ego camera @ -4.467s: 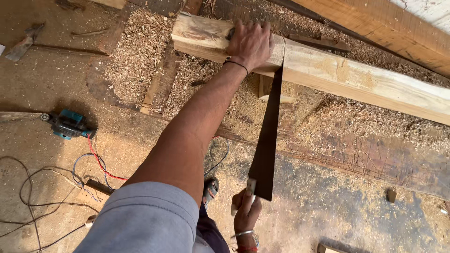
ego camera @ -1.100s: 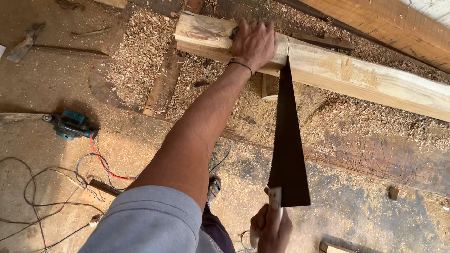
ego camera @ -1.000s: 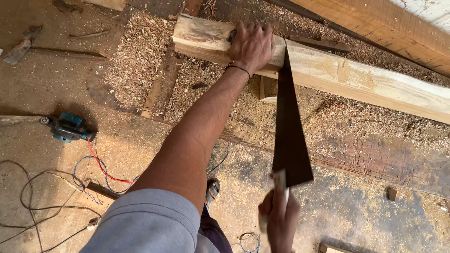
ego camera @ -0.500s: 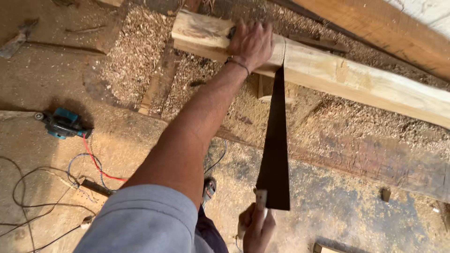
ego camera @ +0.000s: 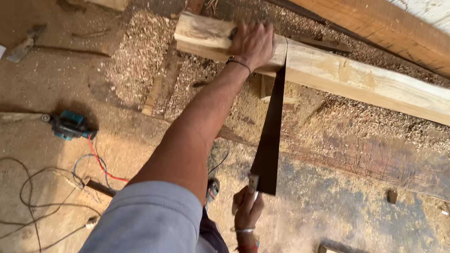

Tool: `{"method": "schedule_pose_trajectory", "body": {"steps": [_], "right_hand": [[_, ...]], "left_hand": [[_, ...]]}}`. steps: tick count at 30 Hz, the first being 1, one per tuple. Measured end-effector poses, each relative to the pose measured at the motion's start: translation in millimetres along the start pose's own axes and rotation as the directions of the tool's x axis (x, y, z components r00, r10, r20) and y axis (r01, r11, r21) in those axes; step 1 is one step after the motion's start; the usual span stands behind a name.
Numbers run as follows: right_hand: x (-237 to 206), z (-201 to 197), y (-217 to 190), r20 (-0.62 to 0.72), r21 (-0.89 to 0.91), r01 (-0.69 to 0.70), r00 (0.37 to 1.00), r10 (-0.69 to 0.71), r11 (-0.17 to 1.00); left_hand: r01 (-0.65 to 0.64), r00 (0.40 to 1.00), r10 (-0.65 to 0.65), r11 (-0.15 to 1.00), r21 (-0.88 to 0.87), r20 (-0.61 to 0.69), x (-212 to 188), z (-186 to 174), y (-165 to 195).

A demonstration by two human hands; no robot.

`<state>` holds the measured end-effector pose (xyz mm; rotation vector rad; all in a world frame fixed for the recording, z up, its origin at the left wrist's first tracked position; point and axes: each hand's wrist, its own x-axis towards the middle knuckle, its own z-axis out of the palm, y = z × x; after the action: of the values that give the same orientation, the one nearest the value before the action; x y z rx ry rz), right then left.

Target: The person holds a long wooden beam steady on a low support and saws through it with a hand saw, making repeated back-and-forth strokes. After finishing the cut, the person sets the saw down and uses a wooden hand plane to smooth the surface of the cut plank.

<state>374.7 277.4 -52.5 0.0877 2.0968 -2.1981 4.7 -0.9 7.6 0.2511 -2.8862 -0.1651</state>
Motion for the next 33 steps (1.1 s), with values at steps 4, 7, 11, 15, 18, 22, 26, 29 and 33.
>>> {"method": "schedule_pose_trajectory", "body": {"steps": [4, 7, 11, 15, 18, 22, 26, 29, 33], "right_hand": [[-8, -21, -6, 0.014, -0.053, -0.061, 0.998, 0.062, 0.997], [113, -4, -41, 0.453, -0.6, 0.712, 0.679, -0.578, 0.366], [212, 39, -54, 0.162, -0.326, 0.073, 0.987, -0.02, 0.943], [106, 33, 3, 0.123, -0.07, 0.243, 0.964, -0.234, 0.967], [13, 2, 41, 0.04, 0.036, -0.034, 0.999, 0.032, 0.999], [13, -10, 19, -0.047, 0.026, -0.152, 0.987, 0.153, 0.988], [142, 22, -57, 0.086, -0.389, 0.079, 0.995, -0.049, 0.918], [191, 50, -70, 0.126, -0.394, 0.132, 0.988, -0.089, 0.909], [90, 40, -1, 0.103, 0.066, 0.165, 0.98, -0.172, 0.984]], "left_hand": [[0.004, 0.995, 0.001, 0.998, 0.055, -0.095, 4, 5, 5], [0.01, 0.996, -0.002, 0.995, 0.102, -0.084, 7, 8, 3], [-0.014, 0.999, 0.015, 1.0, -0.011, 0.034, 9, 10, -4], [-0.018, 0.999, 0.018, 1.0, 0.015, -0.034, 9, 14, -3], [-0.006, 0.994, 0.007, 1.0, 0.017, -0.107, 5, 15, 1], [-0.001, 0.987, 0.009, 0.999, 0.05, -0.163, 4, 16, 4], [-0.004, 0.995, 0.01, 0.999, 0.053, -0.101, 3, 9, 2], [-0.005, 0.993, 0.005, 1.0, 0.001, -0.117, 4, 4, -1], [-0.013, 0.998, 0.014, 1.0, -0.015, 0.058, 8, 3, -1]]}}
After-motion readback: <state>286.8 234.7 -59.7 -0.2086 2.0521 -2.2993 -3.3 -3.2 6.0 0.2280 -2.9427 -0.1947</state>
